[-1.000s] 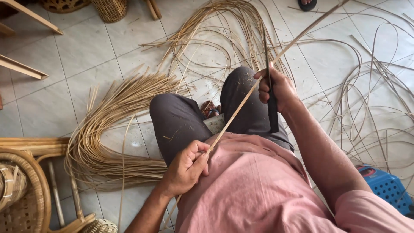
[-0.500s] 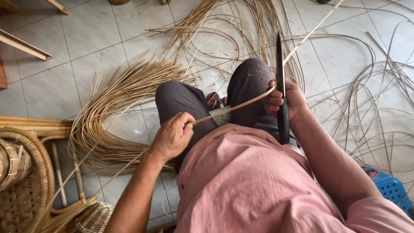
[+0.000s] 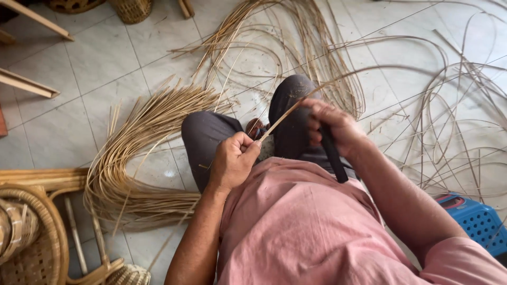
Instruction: A person is sitting on the floor, using a knife to shave and trim thin rattan strips, preparing them for weaving. They hold the strip with one hand and pull the knife along its length with the other.
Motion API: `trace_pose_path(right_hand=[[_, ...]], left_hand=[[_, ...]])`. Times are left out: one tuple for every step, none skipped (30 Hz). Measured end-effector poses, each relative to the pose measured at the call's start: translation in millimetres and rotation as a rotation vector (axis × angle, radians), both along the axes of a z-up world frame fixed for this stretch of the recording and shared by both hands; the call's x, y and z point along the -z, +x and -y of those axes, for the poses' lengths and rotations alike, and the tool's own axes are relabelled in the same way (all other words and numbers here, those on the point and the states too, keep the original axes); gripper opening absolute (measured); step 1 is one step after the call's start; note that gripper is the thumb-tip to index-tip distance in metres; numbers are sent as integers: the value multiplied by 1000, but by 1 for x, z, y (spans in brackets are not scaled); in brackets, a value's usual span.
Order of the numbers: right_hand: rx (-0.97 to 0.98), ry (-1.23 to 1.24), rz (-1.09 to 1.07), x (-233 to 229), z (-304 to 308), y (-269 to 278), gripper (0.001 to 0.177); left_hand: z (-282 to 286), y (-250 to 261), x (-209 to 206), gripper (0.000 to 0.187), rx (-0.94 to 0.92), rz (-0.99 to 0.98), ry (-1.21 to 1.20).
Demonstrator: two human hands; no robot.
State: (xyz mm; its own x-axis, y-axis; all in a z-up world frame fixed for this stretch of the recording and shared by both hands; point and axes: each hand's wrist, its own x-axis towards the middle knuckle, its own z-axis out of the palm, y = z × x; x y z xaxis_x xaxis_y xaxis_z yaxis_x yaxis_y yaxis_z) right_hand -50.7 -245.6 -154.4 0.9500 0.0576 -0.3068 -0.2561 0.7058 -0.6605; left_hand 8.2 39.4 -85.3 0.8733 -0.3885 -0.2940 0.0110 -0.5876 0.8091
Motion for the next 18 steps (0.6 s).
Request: trace_pose_path(right_hand=[[-13, -45, 53, -6, -8, 0, 41], [-2, -51, 57, -10, -17, -3, 41], [-28, -61, 86, -14, -26, -5, 47], [-61, -72, 121, -18, -35, -5, 53], [-58, -79, 129, -23, -42, -4, 53], [-124, -55, 153, -28, -50, -6, 51], [-191, -31, 176, -33, -59, -7, 49], [-192, -37, 184, -32, -51, -1, 49], [-167, -60, 222, -32, -42, 6, 43], [-141, -80, 256, -31, -35, 8, 40], [-141, -84, 259, -22, -19, 13, 40], [-82, 1, 254, -14, -3, 20, 39], [-22, 86, 249, -6, 13, 27, 40], [-26, 86, 247, -11, 1, 21, 40], [-63, 14, 260, -17, -11, 15, 36], [-97, -65, 285, -24, -19, 15, 32], [-99, -72, 297, -20, -23, 16, 32], [-137, -4, 242, -13, -31, 11, 36]], left_hand=[[5, 5, 5, 20, -26, -14, -92], [8, 7, 7, 20, -15, -11, -98], [11, 9, 8, 22, -5, -22, -138], [14, 13, 9, 24, -2, -29, -180], [18, 13, 5, 24, 3, -20, -186], [20, 11, 1, 24, 9, -46, -217], [22, 8, -3, 24, 16, -71, -247], [20, 7, -5, 24, 16, -63, -253], [18, 6, -6, 25, 11, -97, -287], [16, 0, -6, 27, 7, -137, -320], [13, -5, 0, 27, 7, -133, -324], [10, -8, 7, 25, -56, -226, -415], [7, -11, 14, 23, -119, -318, -505], [7, -13, 16, 23, -123, -319, -506], [8, -16, 18, 24, -139, -330, -537], [13, -12, 19, 24, -146, -329, -574], [15, -6, 19, 24, -143, -319, -581], [14, -6, 19, 24, -130, -300, -560]])
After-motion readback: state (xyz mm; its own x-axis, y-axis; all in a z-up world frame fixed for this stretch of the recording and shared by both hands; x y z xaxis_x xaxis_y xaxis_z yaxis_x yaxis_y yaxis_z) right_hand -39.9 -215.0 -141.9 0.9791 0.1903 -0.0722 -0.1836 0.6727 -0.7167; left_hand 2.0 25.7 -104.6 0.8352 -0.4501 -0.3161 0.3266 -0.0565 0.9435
